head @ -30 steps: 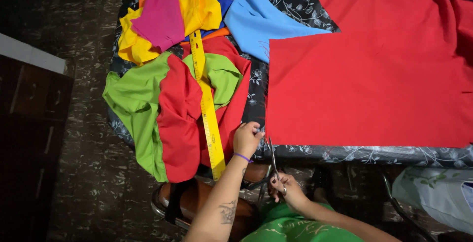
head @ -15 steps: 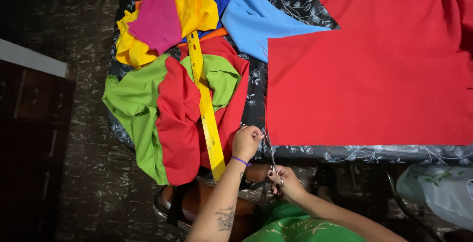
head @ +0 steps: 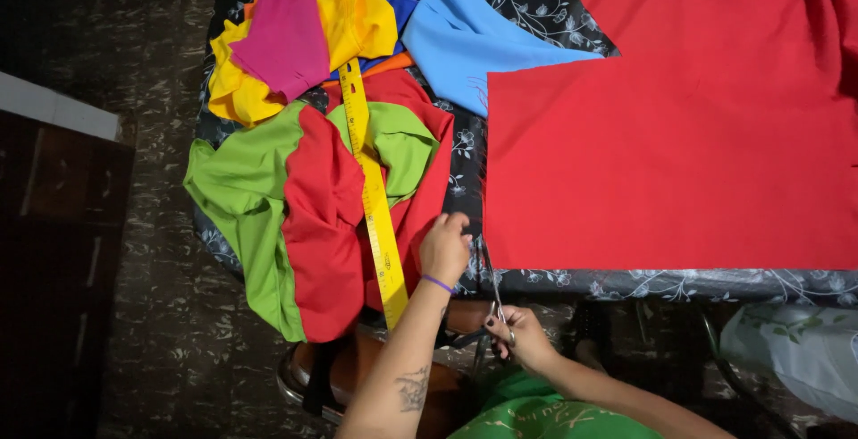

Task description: The person uses scissors to cut a large piece of red fabric on a table. After cutting, they fold the fabric and smooth it out with their hands. Other colorful fabrics and a sewing machine are visible in the background.

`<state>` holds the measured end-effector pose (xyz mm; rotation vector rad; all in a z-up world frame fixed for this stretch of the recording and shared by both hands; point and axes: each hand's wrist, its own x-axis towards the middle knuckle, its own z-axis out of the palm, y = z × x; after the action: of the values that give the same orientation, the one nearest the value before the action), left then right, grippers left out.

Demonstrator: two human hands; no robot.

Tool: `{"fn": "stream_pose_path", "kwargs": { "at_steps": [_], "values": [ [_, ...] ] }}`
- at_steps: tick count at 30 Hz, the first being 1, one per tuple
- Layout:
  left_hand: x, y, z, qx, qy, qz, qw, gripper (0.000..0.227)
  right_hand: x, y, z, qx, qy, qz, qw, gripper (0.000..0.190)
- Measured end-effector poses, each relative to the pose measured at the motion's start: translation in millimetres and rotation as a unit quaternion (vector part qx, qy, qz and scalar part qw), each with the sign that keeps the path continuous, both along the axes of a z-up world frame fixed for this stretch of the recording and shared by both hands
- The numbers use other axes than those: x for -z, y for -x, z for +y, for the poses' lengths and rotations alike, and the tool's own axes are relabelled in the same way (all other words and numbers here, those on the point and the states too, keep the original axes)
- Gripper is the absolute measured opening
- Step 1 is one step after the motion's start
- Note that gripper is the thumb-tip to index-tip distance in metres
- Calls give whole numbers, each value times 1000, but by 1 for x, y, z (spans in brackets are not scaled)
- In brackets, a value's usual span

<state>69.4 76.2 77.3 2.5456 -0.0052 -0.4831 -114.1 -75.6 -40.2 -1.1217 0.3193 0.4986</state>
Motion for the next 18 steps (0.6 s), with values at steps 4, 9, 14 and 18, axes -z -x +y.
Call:
{"fn": "stream_pose_path", "kwargs": {
  "at_steps": [4,9,14,18],
  "values": [
    [5,-18,-7,63,-20,-42,997,37,1,-3,-1,8,-25,-21,999,39],
    [22,-26,-6,66,-16,-42,997,15,2,-12,-2,20,-51,-35,998,40],
    [5,-23,-7,53,-7,-14,998,19,-2,-26,3,32,-71,31,996,41],
    [-2,-22,-9,53,2,-16,998,19,-6,-41,4,21,-2,-17,1000,41]
  ]
}}
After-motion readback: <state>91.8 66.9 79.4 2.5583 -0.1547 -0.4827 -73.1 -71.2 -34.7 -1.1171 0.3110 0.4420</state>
